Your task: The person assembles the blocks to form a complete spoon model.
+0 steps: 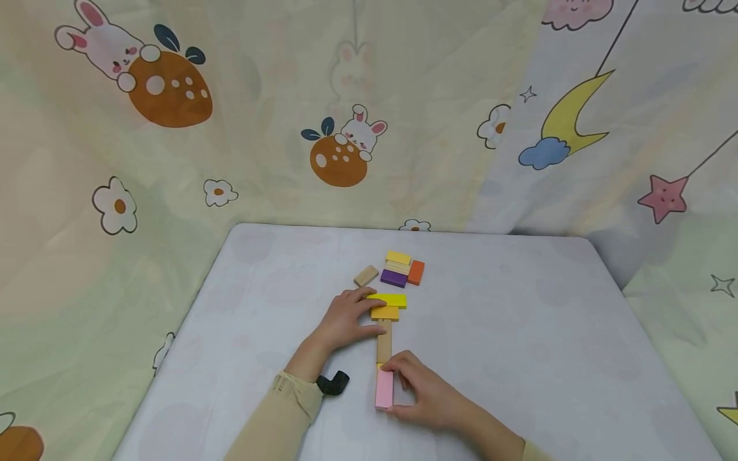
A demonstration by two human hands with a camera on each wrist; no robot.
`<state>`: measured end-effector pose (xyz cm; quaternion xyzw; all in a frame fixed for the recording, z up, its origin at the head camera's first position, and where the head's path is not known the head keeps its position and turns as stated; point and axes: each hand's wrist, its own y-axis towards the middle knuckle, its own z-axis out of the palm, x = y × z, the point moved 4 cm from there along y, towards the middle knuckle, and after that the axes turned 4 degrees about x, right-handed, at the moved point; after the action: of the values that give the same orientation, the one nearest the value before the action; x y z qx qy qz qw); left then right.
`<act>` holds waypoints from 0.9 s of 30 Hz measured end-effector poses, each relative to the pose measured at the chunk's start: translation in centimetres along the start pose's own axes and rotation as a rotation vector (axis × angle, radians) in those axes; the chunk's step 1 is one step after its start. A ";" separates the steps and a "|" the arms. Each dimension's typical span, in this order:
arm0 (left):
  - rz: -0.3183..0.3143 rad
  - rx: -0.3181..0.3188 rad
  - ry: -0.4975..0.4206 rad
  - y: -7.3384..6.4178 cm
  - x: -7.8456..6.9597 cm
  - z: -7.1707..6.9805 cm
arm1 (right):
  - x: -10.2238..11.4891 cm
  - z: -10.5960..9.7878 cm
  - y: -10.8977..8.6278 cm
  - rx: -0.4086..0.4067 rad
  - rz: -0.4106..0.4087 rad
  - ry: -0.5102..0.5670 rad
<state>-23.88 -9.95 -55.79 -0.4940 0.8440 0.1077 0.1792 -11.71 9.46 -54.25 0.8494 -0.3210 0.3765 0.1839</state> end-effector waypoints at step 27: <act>0.000 -0.003 -0.008 0.1 0.1 0.2 | 1.2 1.9 -1.2 0.047 -0.250 -0.265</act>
<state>-23.96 -9.91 -56.03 -0.4938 0.8431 0.1108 0.1819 -9.35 8.79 -54.67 0.9289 -0.2255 0.2429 0.1652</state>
